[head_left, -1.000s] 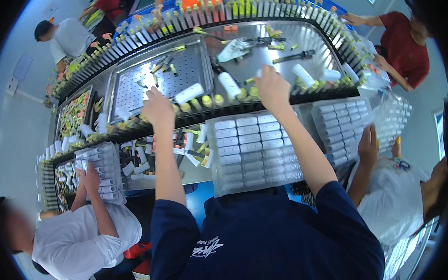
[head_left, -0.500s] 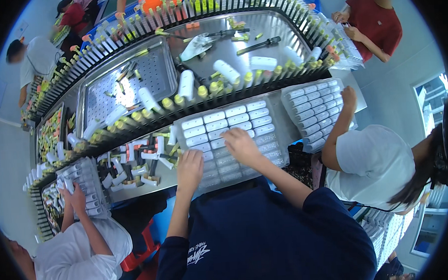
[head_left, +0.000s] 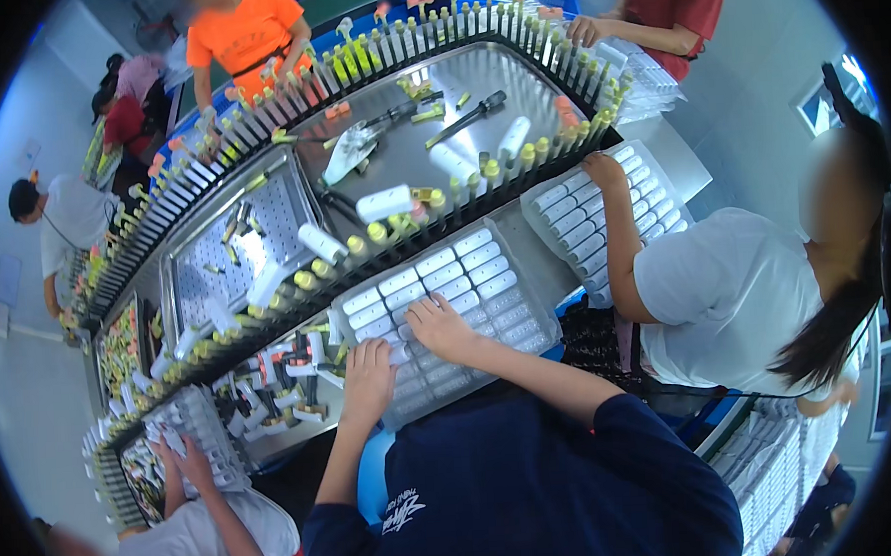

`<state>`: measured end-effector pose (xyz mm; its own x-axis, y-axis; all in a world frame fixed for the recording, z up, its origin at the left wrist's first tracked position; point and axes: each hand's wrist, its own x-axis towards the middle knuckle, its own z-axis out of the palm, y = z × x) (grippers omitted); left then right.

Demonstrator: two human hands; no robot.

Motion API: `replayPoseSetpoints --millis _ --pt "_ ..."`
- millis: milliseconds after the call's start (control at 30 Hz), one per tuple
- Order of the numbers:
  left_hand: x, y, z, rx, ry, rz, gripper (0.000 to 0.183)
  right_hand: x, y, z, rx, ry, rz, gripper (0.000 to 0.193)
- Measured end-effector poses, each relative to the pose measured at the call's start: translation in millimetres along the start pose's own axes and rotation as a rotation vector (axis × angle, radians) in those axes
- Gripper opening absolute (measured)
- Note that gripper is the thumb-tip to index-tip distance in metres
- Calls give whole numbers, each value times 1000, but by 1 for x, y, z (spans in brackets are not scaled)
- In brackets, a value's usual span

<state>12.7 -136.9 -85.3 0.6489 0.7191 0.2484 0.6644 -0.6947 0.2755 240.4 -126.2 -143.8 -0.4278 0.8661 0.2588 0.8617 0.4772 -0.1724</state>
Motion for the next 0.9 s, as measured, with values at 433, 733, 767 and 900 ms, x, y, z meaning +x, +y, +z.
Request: replayPoseSetpoints --millis 433,733,767,900 --pt "56 71 8 -734 -70 -400 37 -4 90 -142 912 752 752 32" --pt "49 64 5 -819 35 -421 35 116 185 -142 142 671 749 45" --pt "52 63 1 -889 84 -431 33 129 179 -130 11 577 741 48" --pt "59 51 -13 -1011 228 -444 33 133 151 -105 -258 573 636 59"
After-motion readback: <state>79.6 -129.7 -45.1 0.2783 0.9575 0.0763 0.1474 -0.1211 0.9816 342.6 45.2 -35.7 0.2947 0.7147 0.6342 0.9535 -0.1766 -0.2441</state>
